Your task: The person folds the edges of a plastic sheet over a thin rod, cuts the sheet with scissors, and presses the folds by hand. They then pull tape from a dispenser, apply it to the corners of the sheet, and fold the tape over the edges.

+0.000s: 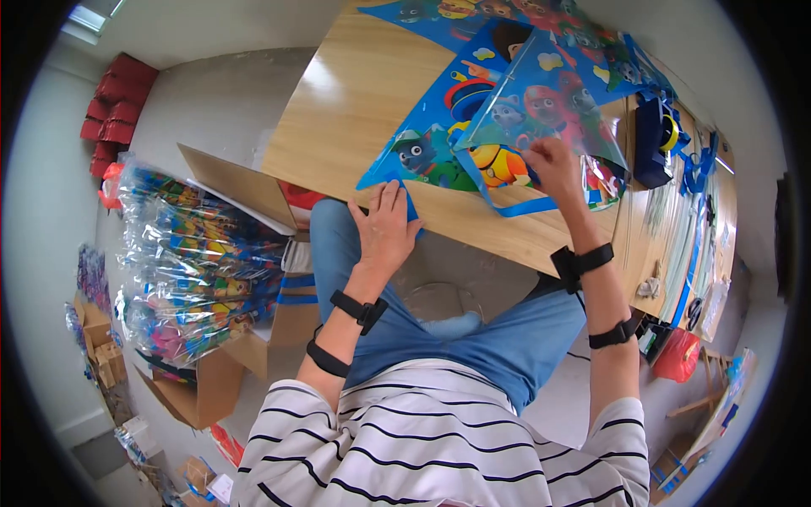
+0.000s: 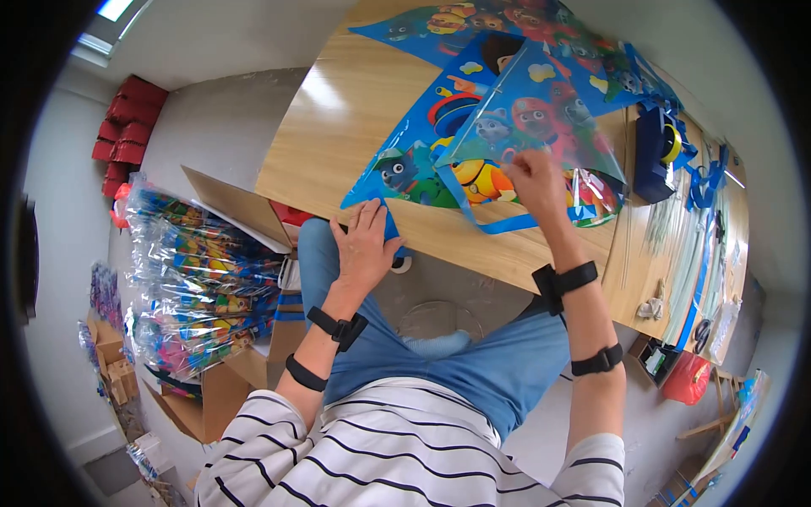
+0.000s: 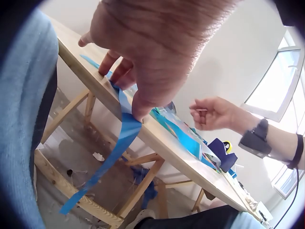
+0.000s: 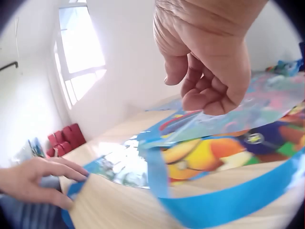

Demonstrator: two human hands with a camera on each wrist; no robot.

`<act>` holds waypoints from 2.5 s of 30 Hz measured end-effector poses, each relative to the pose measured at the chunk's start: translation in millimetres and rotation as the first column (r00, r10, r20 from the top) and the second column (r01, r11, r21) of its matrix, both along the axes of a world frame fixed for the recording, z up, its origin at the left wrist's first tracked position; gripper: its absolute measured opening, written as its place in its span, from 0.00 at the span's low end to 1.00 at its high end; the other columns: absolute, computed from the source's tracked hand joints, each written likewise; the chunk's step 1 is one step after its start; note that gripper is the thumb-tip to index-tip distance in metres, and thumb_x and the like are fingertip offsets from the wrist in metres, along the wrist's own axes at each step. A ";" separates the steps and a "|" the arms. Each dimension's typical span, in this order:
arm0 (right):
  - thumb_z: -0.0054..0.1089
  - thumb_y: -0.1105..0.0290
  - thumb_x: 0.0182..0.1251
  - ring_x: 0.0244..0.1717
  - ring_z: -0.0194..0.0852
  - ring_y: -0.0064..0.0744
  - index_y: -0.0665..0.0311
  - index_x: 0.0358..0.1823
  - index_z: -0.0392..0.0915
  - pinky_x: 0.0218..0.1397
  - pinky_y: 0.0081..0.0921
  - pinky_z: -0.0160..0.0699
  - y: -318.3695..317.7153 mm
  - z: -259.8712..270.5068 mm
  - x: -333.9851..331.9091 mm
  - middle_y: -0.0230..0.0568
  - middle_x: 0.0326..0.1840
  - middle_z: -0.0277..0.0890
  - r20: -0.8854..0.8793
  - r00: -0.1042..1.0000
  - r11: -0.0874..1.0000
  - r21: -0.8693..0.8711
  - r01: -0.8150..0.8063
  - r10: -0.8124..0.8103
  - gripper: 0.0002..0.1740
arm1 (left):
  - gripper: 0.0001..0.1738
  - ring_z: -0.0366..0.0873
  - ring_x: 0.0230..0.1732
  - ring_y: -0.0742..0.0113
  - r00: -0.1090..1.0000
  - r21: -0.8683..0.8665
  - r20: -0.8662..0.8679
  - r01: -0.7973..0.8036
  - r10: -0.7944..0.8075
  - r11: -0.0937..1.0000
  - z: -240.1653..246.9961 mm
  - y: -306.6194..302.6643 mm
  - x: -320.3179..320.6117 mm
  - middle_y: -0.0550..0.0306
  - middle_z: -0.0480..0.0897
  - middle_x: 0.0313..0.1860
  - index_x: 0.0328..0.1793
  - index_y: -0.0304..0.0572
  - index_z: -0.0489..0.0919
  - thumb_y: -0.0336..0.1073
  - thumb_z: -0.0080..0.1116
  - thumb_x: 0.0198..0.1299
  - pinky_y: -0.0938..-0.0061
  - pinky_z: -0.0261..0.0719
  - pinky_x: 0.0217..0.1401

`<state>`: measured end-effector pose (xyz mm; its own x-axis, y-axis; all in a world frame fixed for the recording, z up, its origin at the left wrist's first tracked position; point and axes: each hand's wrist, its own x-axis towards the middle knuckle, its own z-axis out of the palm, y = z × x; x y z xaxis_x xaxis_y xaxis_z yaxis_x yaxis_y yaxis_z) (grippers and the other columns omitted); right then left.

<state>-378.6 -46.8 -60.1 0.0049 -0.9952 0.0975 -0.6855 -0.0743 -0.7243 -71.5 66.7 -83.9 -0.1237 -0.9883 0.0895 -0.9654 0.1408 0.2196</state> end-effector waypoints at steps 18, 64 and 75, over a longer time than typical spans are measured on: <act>0.74 0.69 0.50 0.71 0.64 0.47 0.66 0.63 0.75 0.74 0.48 0.59 34.9 -24.1 78.4 0.43 0.69 0.71 -0.399 0.867 0.913 -0.147 -0.382 0.299 0.35 | 0.38 0.58 0.78 0.50 0.999 0.049 -0.004 -0.041 0.041 0.998 4.8 2.9 11.3 0.53 0.67 0.75 0.70 0.35 0.71 0.47 0.69 0.57 0.20 0.42 0.72; 0.59 0.74 0.67 0.49 0.84 0.53 0.76 0.49 0.72 0.60 0.60 0.81 43.2 2.5 -266.3 0.56 0.44 0.79 0.797 -0.143 0.692 0.586 0.421 -0.588 0.14 | 0.36 0.63 0.75 0.44 1.000 0.028 0.010 0.016 -0.016 0.999 1.6 2.7 9.5 0.48 0.69 0.74 0.65 0.34 0.76 0.44 0.73 0.51 0.34 0.54 0.73; 0.60 0.75 0.67 0.32 0.82 0.40 0.71 0.43 0.72 0.50 0.50 0.88 50.0 -2.8 -255.8 0.46 0.31 0.76 0.836 -0.174 0.718 0.539 0.440 -0.521 0.09 | 0.35 0.63 0.75 0.45 0.999 0.015 0.026 0.026 -0.026 1.000 1.2 1.6 11.2 0.49 0.69 0.74 0.65 0.36 0.76 0.44 0.72 0.52 0.34 0.53 0.73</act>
<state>-634.3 3.2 -63.0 -0.5251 -0.6718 -0.5225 0.7244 -0.0306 -0.6887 -60.3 68.3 -82.7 -0.1514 -0.9859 0.0710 -0.9670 0.1626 0.1961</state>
